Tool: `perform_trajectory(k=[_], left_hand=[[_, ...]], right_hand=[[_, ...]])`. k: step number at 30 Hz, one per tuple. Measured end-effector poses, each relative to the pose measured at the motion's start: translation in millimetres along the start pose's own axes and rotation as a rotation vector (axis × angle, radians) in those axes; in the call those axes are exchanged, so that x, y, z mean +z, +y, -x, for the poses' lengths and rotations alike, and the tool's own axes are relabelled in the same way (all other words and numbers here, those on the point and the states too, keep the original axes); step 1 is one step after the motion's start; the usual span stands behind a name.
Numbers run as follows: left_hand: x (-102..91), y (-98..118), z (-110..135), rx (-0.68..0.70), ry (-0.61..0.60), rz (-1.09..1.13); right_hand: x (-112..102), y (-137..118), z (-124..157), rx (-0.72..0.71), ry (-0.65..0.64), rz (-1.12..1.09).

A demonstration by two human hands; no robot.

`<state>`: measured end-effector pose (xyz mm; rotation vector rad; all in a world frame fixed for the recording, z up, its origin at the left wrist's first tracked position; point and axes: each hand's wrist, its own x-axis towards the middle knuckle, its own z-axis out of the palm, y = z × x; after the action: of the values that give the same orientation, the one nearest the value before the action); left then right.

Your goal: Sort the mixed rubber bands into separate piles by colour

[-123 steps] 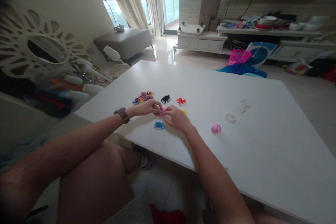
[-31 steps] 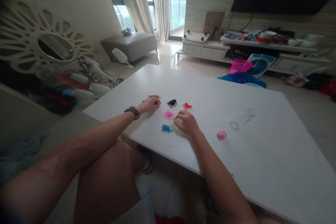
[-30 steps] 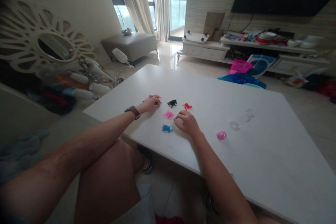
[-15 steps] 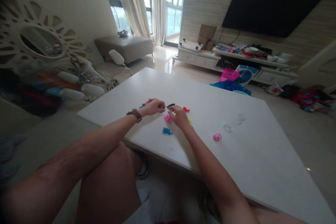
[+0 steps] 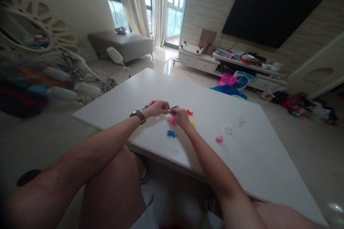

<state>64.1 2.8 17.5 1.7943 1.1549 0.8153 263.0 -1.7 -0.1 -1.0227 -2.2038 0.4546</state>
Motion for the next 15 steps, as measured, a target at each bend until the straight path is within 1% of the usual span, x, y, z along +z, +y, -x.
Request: perform_trajectory(k=[4, 6, 10, 15], left_hand=[[-0.1, -1.8, -1.5, -0.012, 0.013, -0.019], [-0.8, -3.6, -2.3, -0.016, 0.041, -0.046], [-2.5, -7.7, -3.3, -0.062, 0.089, -0.084], [-2.2, -11.0, -3.8, -0.069, 0.068, -0.081]], right_hand=[[0.2, 10.0, -1.4, -0.030, 0.010, -0.005], [-2.0, 17.3, -4.8, -0.030, 0.041, 0.010], [-7.1, 33.2, -16.8, 0.077, 0.109, 0.090], [-2.7, 46.4, -32.4, 0.182, 0.056, 0.231]])
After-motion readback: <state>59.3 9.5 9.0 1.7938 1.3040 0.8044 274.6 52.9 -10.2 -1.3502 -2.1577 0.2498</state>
